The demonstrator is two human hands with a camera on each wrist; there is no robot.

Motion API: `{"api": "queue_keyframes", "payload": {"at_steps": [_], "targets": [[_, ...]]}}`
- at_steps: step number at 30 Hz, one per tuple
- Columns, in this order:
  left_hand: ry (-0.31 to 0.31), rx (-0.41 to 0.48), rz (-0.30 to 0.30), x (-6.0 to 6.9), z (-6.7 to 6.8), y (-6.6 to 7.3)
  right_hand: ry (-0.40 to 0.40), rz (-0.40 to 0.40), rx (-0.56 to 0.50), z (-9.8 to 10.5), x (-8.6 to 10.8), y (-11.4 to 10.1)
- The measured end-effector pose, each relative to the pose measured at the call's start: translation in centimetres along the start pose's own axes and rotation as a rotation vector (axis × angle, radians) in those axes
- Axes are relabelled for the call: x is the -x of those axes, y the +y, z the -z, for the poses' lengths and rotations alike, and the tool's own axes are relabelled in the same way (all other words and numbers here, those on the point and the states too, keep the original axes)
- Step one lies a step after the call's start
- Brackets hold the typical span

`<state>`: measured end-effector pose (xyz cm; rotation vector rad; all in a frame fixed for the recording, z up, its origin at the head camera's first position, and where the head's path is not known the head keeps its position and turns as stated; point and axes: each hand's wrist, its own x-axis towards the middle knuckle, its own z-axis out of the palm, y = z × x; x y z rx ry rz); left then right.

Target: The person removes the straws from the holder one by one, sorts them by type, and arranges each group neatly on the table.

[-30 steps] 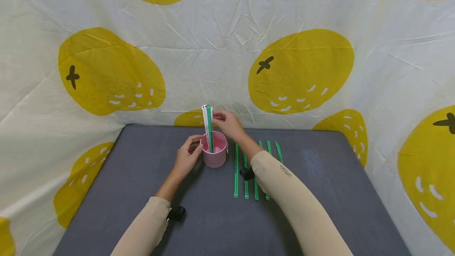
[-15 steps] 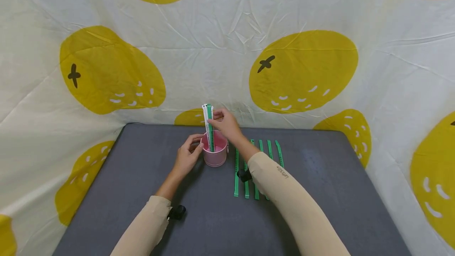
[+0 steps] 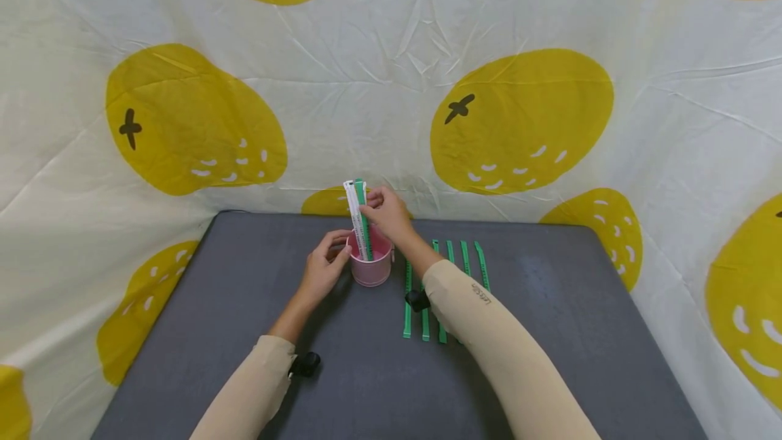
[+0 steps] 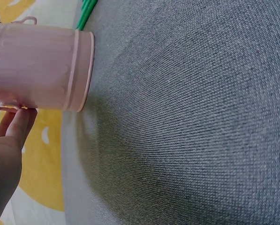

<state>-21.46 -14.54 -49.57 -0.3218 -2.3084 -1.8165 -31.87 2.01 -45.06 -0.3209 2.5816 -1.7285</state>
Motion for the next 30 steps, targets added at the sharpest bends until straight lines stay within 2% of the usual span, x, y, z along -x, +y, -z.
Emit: {"api": "queue_keyframes", "payload": {"at_steps": [20,27,30], "targets": [[0.007,-0.070,0.005,0.31,0.16,0.24,0.004,0.025,0.017,0.27,0.76,-0.23],[0.005,-0.065,0.006,0.23,0.11,0.31,0.012,0.043,-0.034,0.45,0.97,0.03],[0.002,-0.063,0.010,0.06,0.05,-0.13,0.014,0.050,-0.040,0.65,1.01,0.09]]}}
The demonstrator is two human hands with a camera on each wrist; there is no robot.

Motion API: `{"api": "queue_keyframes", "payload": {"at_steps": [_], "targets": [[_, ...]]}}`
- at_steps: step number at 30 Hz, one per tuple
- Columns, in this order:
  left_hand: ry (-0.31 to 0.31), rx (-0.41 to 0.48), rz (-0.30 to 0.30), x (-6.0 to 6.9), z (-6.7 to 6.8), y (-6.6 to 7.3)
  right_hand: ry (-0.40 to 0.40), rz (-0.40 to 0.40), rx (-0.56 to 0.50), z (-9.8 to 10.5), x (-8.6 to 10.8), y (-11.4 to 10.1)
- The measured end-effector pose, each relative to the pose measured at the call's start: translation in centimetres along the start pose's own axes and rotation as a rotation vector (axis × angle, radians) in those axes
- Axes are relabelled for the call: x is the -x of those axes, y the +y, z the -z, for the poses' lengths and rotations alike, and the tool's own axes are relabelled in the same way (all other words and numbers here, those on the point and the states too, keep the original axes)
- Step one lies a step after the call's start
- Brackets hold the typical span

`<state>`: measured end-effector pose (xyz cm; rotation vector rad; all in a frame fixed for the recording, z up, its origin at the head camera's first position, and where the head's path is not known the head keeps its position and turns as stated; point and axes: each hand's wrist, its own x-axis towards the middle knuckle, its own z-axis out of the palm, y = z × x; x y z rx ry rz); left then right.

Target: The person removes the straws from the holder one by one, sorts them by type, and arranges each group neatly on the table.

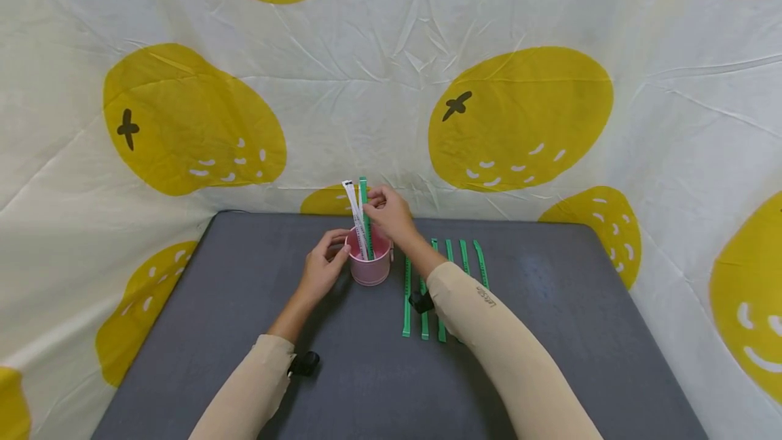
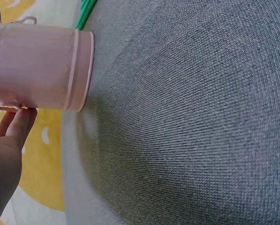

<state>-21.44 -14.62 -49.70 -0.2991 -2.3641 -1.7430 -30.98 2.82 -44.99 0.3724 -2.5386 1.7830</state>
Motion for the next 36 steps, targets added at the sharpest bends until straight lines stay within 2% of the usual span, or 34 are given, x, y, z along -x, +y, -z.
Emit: {"api": "queue_keyframes", "payload": {"at_steps": [6,12,19,23,26,36], "targets": [[-0.001,0.020,-0.004,-0.5,-0.2,-2.4,0.023,0.025,0.010,0.9,-0.1,-0.4],[0.021,0.026,-0.007,-0.5,-0.4,-3.0,0.069,0.033,-0.036,2.3,-0.2,-0.8],[0.028,-0.005,-0.011,-0.5,-0.3,-2.9,0.081,0.073,-0.174,4.7,-0.3,-1.7],[0.017,0.008,-0.004,-0.3,-0.1,-1.2,0.065,0.089,-0.265,6.2,-0.2,-2.7],[0.006,0.016,-0.002,-0.1,0.1,0.2,0.076,0.094,-0.295,7.2,-0.2,-3.0],[0.007,-0.004,0.028,0.0,0.3,0.3,0.165,0.093,-0.373,10.3,-0.2,-2.6]]}}
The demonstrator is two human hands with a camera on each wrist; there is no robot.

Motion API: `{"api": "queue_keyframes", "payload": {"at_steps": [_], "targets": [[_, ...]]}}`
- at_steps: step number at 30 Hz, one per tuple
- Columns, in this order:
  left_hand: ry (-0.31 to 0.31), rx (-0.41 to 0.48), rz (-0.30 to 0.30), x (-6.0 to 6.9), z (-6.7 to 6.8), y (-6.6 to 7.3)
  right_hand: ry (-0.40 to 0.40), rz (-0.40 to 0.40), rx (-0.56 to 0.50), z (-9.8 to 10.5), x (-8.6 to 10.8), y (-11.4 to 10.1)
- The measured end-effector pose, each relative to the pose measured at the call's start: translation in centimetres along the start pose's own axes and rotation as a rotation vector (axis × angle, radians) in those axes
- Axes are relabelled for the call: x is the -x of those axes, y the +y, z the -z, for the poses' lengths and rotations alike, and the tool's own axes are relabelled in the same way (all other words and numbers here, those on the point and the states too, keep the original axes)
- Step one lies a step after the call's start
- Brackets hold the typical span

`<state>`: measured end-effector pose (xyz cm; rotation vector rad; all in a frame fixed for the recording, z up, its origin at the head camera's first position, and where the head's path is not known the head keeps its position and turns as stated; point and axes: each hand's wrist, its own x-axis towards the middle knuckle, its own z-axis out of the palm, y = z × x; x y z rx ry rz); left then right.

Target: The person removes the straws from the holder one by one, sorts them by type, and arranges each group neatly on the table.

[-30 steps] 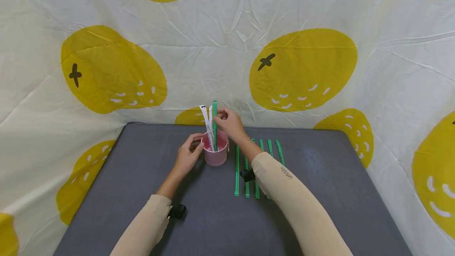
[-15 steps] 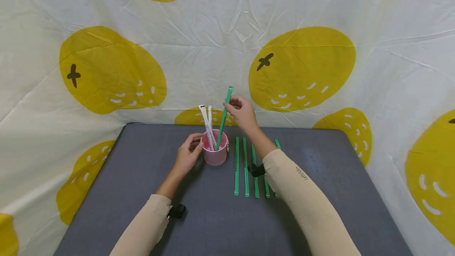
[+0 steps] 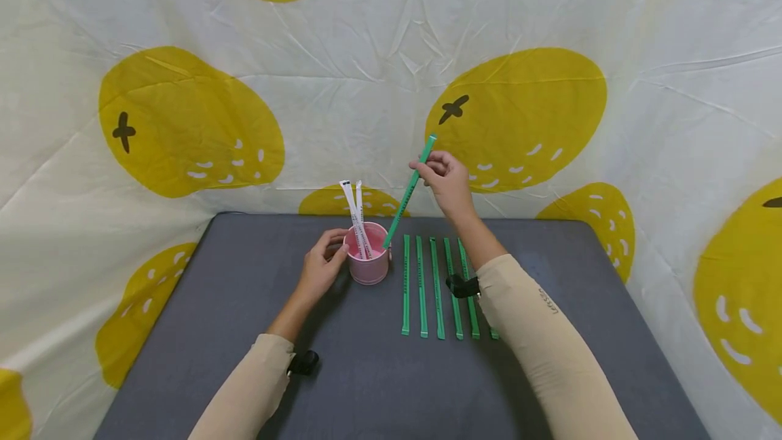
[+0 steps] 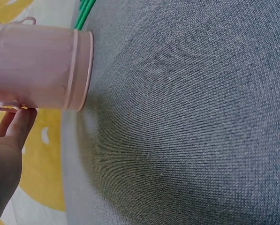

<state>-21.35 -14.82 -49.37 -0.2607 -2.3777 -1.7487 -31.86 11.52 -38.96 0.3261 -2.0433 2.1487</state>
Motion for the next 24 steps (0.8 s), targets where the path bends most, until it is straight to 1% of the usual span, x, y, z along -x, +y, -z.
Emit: {"api": "queue_keyframes", "payload": {"at_steps": [3,6,11,14,18,24], "targets": [[0.003,0.001,0.000,0.0,0.0,0.0,0.018,-0.016,0.002,0.9,-0.1,-0.4],[0.001,0.003,-0.006,0.1,0.1,0.0,0.025,-0.044,0.038,1.8,0.3,-1.2],[0.002,0.003,-0.007,0.3,0.1,0.0,0.004,-0.062,0.081,3.2,1.5,-3.0],[0.008,0.009,-0.008,0.3,0.2,0.0,-0.010,-0.069,0.121,4.2,2.1,-3.2],[0.006,0.013,-0.016,0.3,0.1,0.0,-0.014,-0.094,0.205,5.9,2.6,-2.4],[-0.006,0.019,-0.027,0.3,0.0,0.0,-0.017,-0.121,0.291,8.9,2.8,1.5]]}}
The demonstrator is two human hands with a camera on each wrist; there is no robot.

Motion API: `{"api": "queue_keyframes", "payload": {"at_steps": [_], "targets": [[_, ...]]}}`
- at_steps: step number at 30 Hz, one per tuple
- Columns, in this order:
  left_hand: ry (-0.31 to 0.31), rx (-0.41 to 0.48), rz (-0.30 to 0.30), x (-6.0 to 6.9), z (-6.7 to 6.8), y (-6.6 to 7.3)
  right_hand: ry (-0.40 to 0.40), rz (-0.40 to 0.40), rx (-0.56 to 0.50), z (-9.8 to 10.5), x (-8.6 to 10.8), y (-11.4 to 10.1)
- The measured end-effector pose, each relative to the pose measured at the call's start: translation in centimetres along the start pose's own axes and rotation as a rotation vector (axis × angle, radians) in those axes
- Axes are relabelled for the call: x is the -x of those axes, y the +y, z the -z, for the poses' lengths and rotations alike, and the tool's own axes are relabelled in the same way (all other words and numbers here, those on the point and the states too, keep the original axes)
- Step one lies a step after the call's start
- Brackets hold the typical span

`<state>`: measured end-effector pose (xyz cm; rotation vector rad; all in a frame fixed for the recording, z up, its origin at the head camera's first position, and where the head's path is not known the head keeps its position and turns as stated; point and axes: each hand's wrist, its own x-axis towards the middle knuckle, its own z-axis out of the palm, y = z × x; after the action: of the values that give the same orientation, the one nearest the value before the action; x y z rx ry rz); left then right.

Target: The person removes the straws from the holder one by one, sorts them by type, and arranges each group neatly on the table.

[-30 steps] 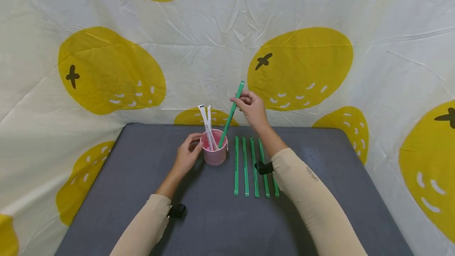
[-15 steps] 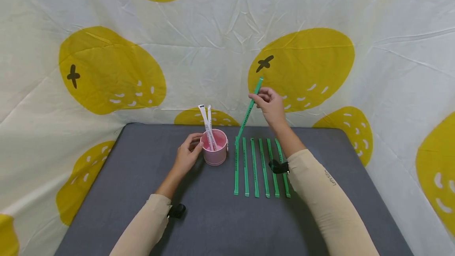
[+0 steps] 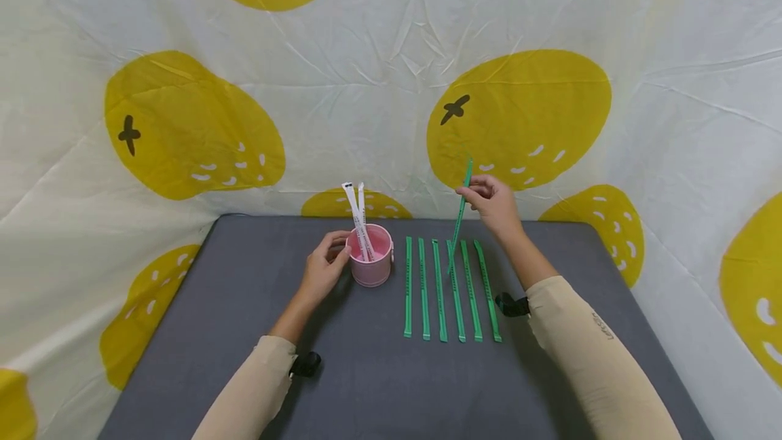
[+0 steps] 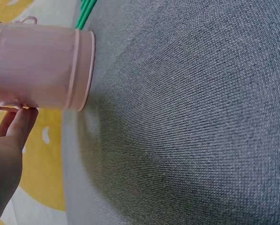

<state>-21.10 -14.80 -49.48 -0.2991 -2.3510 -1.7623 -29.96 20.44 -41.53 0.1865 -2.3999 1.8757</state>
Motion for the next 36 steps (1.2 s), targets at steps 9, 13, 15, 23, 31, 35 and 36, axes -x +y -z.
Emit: {"api": "queue_keyframes", "payload": {"at_steps": [9,13,15,23,31,35,36], "targets": [[-0.004,0.020,-0.005,0.0,-0.1,0.3,0.008,-0.001,0.091,2.5,0.8,3.6],[0.002,0.017,0.000,0.0,0.0,0.3,0.003,-0.027,0.136,3.3,1.2,4.3],[0.001,0.011,0.002,0.0,0.1,0.3,0.007,-0.038,0.164,3.6,1.4,4.4],[-0.005,0.018,-0.006,-0.1,0.0,0.1,-0.003,-0.046,0.286,4.8,2.1,5.5],[0.000,-0.006,0.015,-0.9,-0.2,-3.0,-0.012,-0.114,0.397,5.7,2.2,7.8],[0.019,-0.001,0.000,-0.9,-0.2,-3.7,-0.025,-0.172,0.465,6.0,2.6,9.1],[0.023,-0.001,-0.004,-0.9,-0.2,-3.8,-0.028,-0.181,0.474,6.1,2.6,9.4]]}}
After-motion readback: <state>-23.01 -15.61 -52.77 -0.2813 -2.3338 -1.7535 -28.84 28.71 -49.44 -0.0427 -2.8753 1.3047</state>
